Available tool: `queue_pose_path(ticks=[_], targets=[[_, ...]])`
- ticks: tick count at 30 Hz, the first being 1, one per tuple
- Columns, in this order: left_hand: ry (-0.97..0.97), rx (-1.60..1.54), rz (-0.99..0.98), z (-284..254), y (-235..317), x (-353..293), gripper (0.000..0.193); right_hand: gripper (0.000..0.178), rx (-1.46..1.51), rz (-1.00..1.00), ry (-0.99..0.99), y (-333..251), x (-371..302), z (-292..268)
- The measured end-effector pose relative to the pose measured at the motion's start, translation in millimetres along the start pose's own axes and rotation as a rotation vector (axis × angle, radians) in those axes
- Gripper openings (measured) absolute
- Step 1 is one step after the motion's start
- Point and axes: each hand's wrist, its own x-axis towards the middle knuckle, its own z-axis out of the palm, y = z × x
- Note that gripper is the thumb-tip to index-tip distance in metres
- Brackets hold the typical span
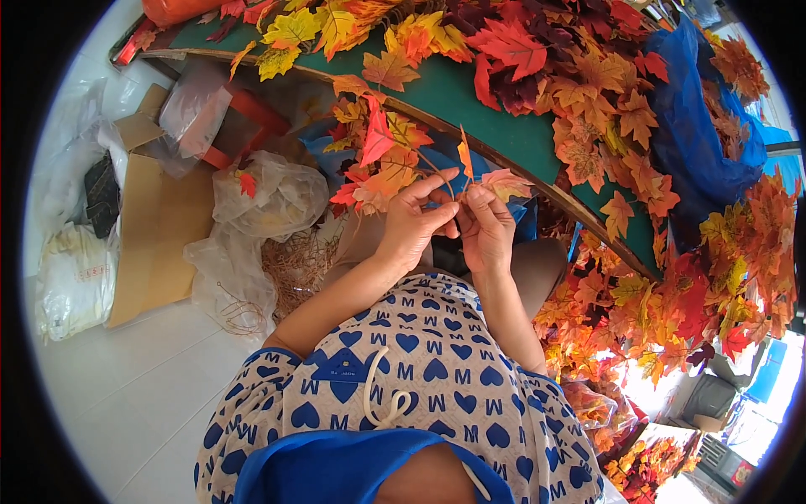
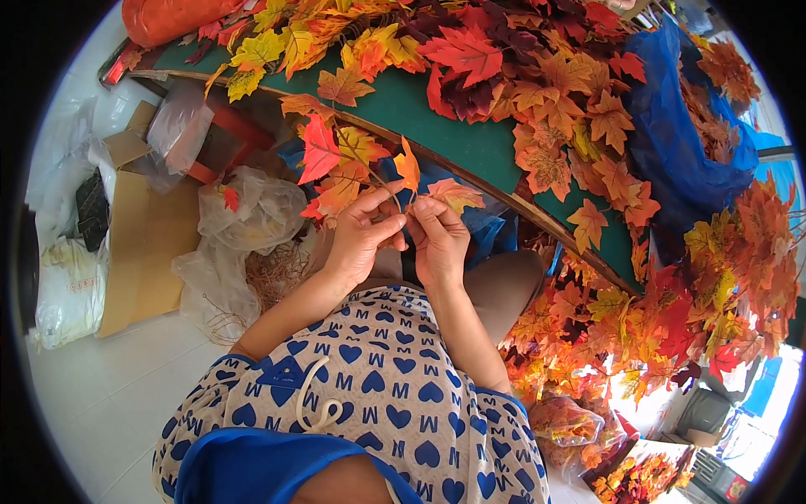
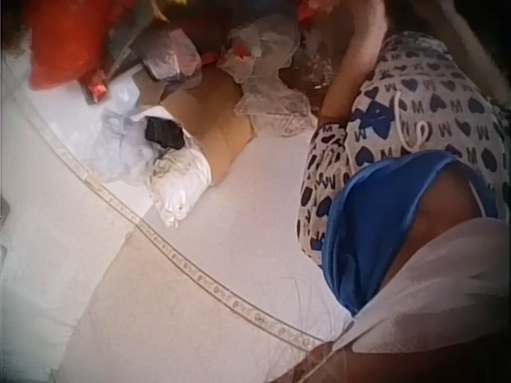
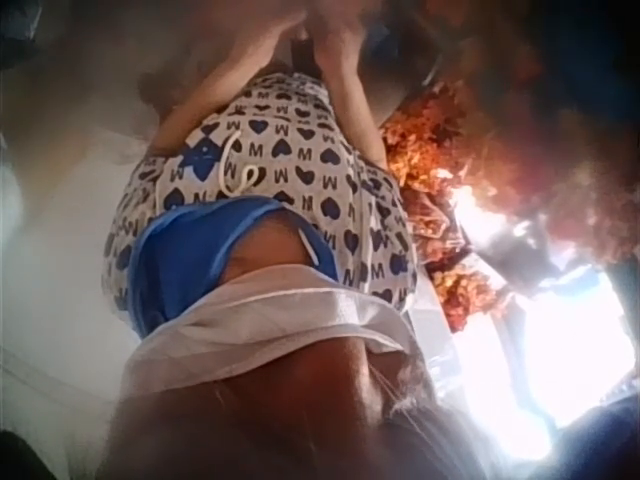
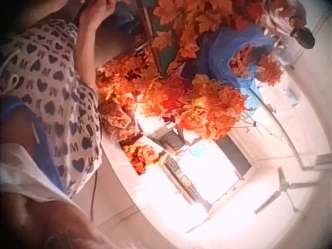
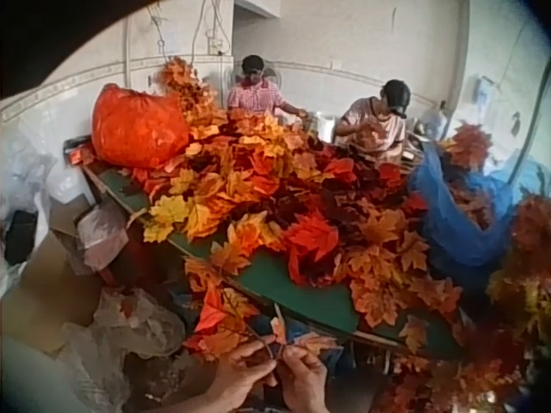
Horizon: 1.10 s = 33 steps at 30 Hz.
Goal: Assembling artificial maple leaves onto a plastic branch.
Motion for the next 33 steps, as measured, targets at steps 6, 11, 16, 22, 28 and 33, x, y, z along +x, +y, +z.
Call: queue_pose_path(ticks=[6, 11, 16, 22, 28, 33], targets=[[-0.009, 0.043, 0.023, -2.0, -0.9, -0.2, 0.045, 0.006, -0.019, 0.007, 0.006, 2.9, 0.2, -0.7], [-0.015, 0.038, 0.027, -2.9, -2.9, 1.4, 0.046, 0.007, -0.026, -0.001, -0.009, 5.0, -1.1, -0.4], [-0.008, 0.025, 0.031, -1.9, -0.5, 3.0, 0.045, 0.008, -0.058, 0.030, -0.076, 3.4, -7.4, 3.3], [-0.010, 0.035, -0.004, 0.5, -5.1, 1.2, 0.045, 0.009, 0.093, 0.050, -0.001, 7.5, 2.6, -6.4], [-0.009, 0.038, -0.005, 0.1, -6.2, 1.8, 0.045, 0.009, 0.136, 0.129, -0.023, 10.5, 2.6, -10.4], [-0.004, 0.020, -0.012, -1.0, -7.1, 3.2, 0.045, 0.009, 0.143, 0.124, -0.023, 9.9, 1.9, -8.4]])
